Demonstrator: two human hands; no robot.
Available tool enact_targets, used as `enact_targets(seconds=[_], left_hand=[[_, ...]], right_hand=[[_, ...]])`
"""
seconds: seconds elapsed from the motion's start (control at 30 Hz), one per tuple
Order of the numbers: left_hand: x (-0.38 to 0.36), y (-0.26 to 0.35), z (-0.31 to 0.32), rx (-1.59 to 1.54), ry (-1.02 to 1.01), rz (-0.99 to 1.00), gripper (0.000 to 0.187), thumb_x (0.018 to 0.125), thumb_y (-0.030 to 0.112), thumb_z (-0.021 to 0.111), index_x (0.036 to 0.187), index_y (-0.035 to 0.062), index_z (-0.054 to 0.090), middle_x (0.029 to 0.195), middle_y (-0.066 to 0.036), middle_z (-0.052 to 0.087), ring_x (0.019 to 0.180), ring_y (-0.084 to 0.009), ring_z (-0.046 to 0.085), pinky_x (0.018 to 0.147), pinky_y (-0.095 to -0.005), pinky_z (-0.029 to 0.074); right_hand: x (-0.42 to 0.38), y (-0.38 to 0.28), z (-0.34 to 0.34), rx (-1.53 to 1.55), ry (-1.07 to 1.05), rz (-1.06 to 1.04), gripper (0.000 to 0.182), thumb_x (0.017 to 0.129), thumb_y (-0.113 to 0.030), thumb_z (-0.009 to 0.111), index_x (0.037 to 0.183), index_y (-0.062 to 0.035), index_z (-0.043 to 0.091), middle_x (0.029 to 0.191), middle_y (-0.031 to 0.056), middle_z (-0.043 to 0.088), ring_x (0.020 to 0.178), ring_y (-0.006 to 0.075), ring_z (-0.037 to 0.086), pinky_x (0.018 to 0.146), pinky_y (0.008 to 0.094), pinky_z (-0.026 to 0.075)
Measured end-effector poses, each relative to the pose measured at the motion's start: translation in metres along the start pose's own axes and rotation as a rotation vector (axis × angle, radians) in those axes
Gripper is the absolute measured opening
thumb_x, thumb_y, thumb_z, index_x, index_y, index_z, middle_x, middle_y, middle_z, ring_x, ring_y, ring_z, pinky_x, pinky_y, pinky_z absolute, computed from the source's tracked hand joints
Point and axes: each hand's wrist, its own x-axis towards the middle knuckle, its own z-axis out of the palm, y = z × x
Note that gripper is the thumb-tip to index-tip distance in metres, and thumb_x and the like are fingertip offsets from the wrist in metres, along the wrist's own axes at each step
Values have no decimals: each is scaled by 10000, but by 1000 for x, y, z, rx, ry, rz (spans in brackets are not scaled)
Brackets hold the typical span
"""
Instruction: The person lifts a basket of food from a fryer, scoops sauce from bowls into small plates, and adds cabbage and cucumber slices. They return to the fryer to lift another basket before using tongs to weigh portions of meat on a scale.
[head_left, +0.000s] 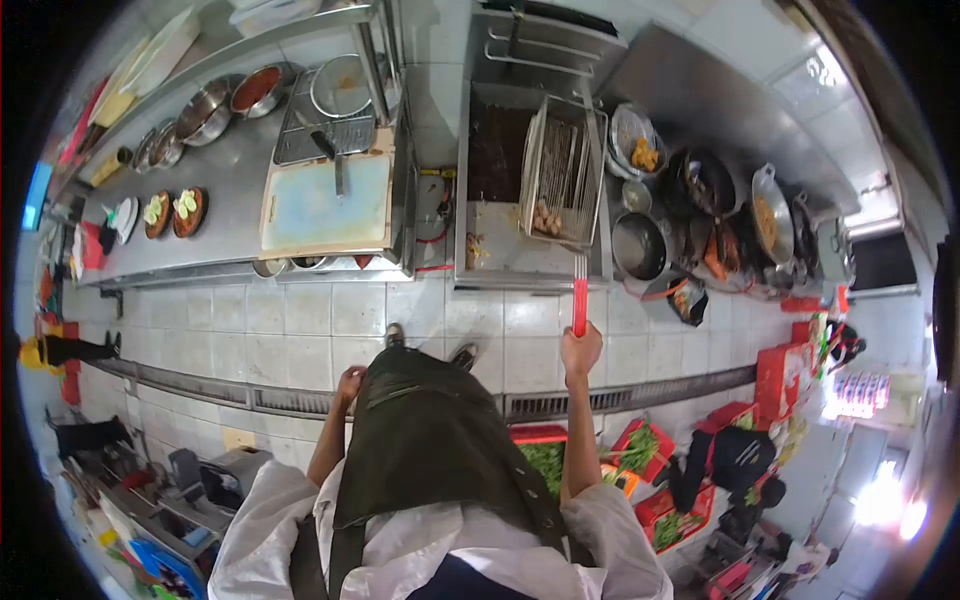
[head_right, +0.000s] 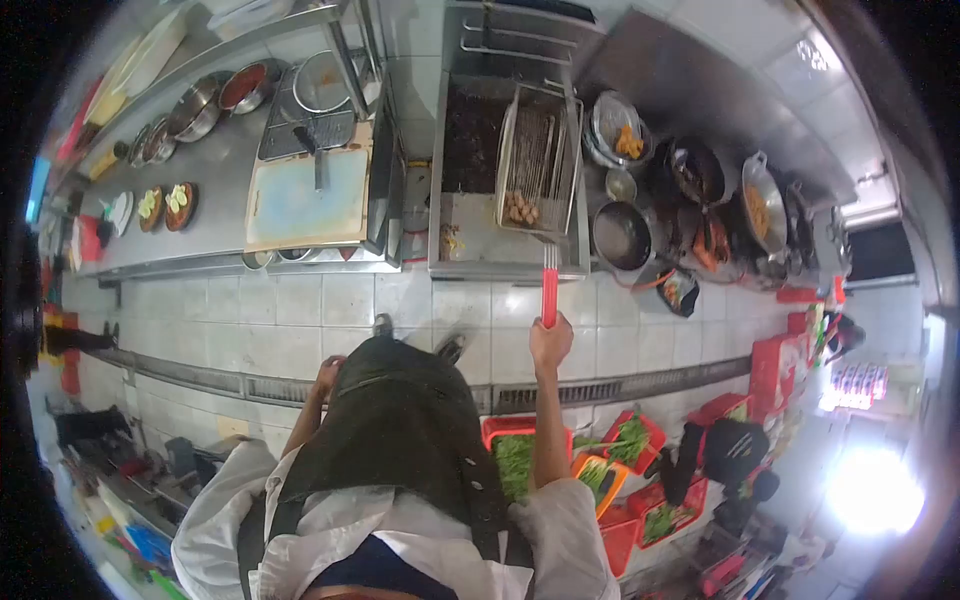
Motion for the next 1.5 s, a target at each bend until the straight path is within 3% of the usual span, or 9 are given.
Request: enact_targets(seconds=[0.3, 0.77, 0.9, 1.03, 1.17, 1.23, 1.27, 1.33, 1.5], left_hand=[[-62, -84, -39, 91, 10, 12, 240, 960, 233, 549, 1101, 67, 652, 874, -51, 671, 747, -134, 599, 653, -292, 492], [1, -59, -152, -565, 256, -374, 228, 948, 208, 539, 1167, 144, 542, 854, -37, 603, 554, -123, 541, 435, -236, 403], [23, -75, -200, -399, 141, -391, 373, 948, 279, 572, 1254, 76, 505, 1037, -82, 603, 900, -223, 619, 717, -389, 550], [58, -97, -240, -548, 229, -181, 368, 940, 310, 582, 1232, 96, 514, 987, -72, 615, 865, -203, 633, 661, -390, 562], [76, -32, -255, -532, 341, -328, 339, 882, 182, 594, 1212, 158, 518, 806, -31, 618, 589, -145, 593, 445, -277, 440], [76, -3, -259, -390, 388, -425, 351, 863, 192, 610, 1206, 140, 553, 829, -40, 638, 606, -151, 612, 460, -290, 459], [74, 6, -262, -410, 437, -413, 343, 859, 204, 618, 1192, 130, 575, 818, -44, 642, 612, -148, 616, 468, -294, 465], [61, 18, -262, -454, 531, -384, 321, 852, 230, 638, 1149, 109, 622, 766, -54, 640, 620, -142, 609, 490, -295, 476], [28, -7, -249, -882, 559, -384, 536, 864, 479, 622, 1203, 65, 644, 1121, -101, 679, 980, -193, 636, 899, -345, 494]], right_hand=[[105, -121, -95, 85, -97, -104, 382, 847, -354, 742, 699, -18, 638, 612, -35, 500, 592, 88, 440, 533, 328, 364], [164, -207, -106, -192, -354, -79, 400, 865, -438, 732, 685, -106, 600, 538, -67, 456, 405, 50, 379, 375, 266, 264], [165, -171, -86, -533, 72, -401, 433, 803, -437, 760, 752, -26, 633, 583, 68, 573, 525, 240, 574, 520, 367, 441], [76, -243, -37, -1014, 650, -724, 585, 790, -417, 710, 1223, -49, 568, 1253, 188, 570, 1152, 407, 519, 917, 500, 423], [0, -267, 131, 152, -342, -637, 197, 955, -221, 585, 1008, -35, 622, 916, 60, 621, 807, 164, 581, 717, 282, 474], [-68, -268, 233, 649, -1025, -182, 163, 952, -108, 579, 1085, -29, 632, 1128, 69, 622, 1109, 163, 569, 979, 321, 456], [-93, -258, 290, 363, -1144, -527, 304, 971, -152, 555, 1251, -43, 605, 1254, 80, 597, 1206, 187, 528, 1057, 339, 400], [-148, -323, 312, 577, -1663, 337, 465, 1004, -276, 550, 1383, -12, 496, 1409, 123, 495, 1315, 233, 445, 1076, 363, 360], [-108, -417, 391, 127, -1644, -20, 481, 1006, -293, 541, 1396, -17, 481, 1415, 127, 488, 1321, 232, 438, 1082, 364, 350]])
